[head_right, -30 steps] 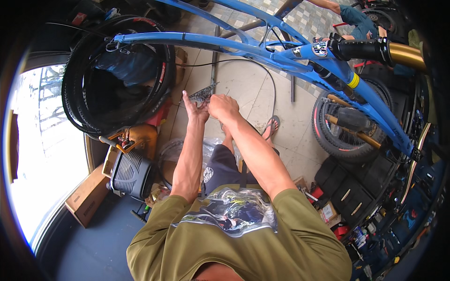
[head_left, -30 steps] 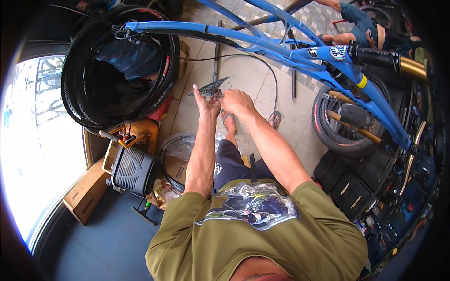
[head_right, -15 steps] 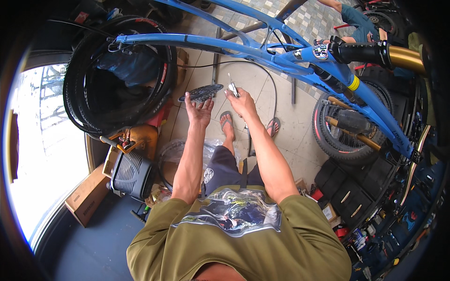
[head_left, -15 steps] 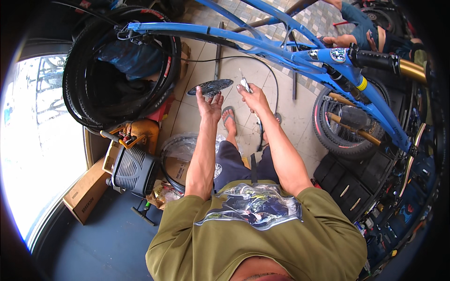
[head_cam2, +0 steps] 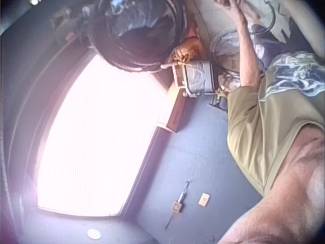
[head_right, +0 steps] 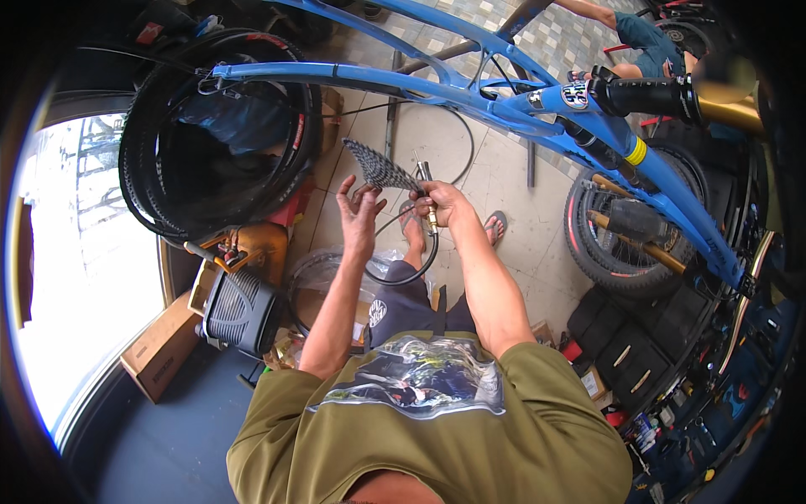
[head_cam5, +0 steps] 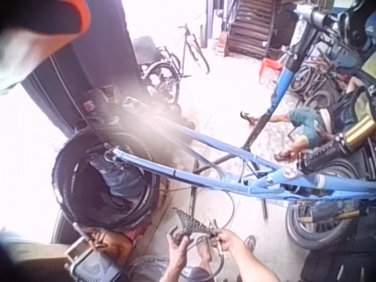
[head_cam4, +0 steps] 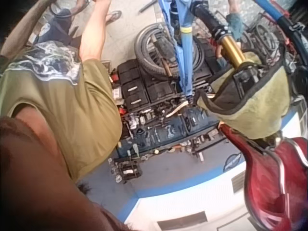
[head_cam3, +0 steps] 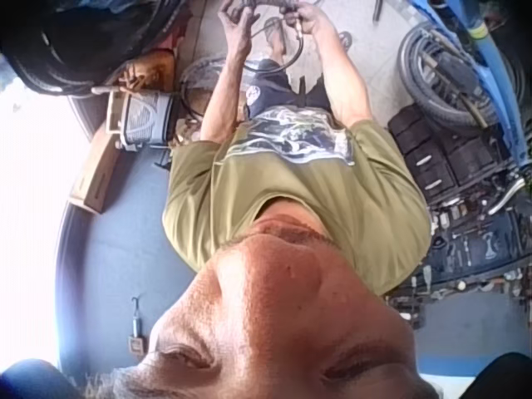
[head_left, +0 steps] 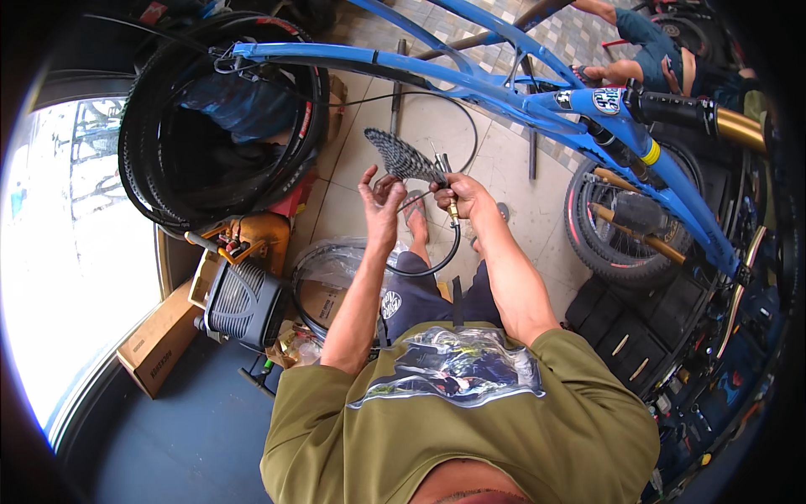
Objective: The person holds a bicycle cassette and uses a small brush to scrub between the sprockets. They rotate the cassette to access different areas and continue brushing throughout the clip.
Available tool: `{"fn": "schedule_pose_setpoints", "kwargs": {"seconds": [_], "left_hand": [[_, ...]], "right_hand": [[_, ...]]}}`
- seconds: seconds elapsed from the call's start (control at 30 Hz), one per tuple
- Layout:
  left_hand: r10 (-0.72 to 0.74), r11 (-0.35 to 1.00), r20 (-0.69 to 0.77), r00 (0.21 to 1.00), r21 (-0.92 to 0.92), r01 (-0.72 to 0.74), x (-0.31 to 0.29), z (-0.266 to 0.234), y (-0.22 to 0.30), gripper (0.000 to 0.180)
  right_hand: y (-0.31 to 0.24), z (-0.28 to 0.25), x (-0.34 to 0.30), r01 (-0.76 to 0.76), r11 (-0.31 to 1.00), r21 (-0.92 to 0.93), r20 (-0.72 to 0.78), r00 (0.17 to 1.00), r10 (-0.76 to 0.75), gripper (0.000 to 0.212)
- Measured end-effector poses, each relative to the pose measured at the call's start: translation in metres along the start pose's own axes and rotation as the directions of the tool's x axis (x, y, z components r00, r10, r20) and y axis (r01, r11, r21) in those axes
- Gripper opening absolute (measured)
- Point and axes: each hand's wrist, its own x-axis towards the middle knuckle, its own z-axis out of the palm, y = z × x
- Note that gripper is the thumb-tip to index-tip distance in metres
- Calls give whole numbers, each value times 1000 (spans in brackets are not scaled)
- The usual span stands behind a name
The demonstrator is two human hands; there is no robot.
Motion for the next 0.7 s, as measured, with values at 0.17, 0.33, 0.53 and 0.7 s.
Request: {"fn": "schedule_pose_setpoints", "kwargs": {"seconds": [0.17,0.33,0.53,0.7], "left_hand": [[-172,980,47,984,-94,176,4,-45,36,42],[172,917,205,963,323,-232,14,-76,79,121],[0,709,748,663,468,-528,-5,-24,195,41],[36,624,754,656,496,-604,-37,30,251,35]], "right_hand": [[3,7,-26,-34,997,-72,196,979,48,21],[15,38,-63,-32,960,-279,389,910,143,42],[-8,76,-117,103,884,-456,412,905,106,42],[-26,100,-145,236,823,-517,424,906,6,49]]}}
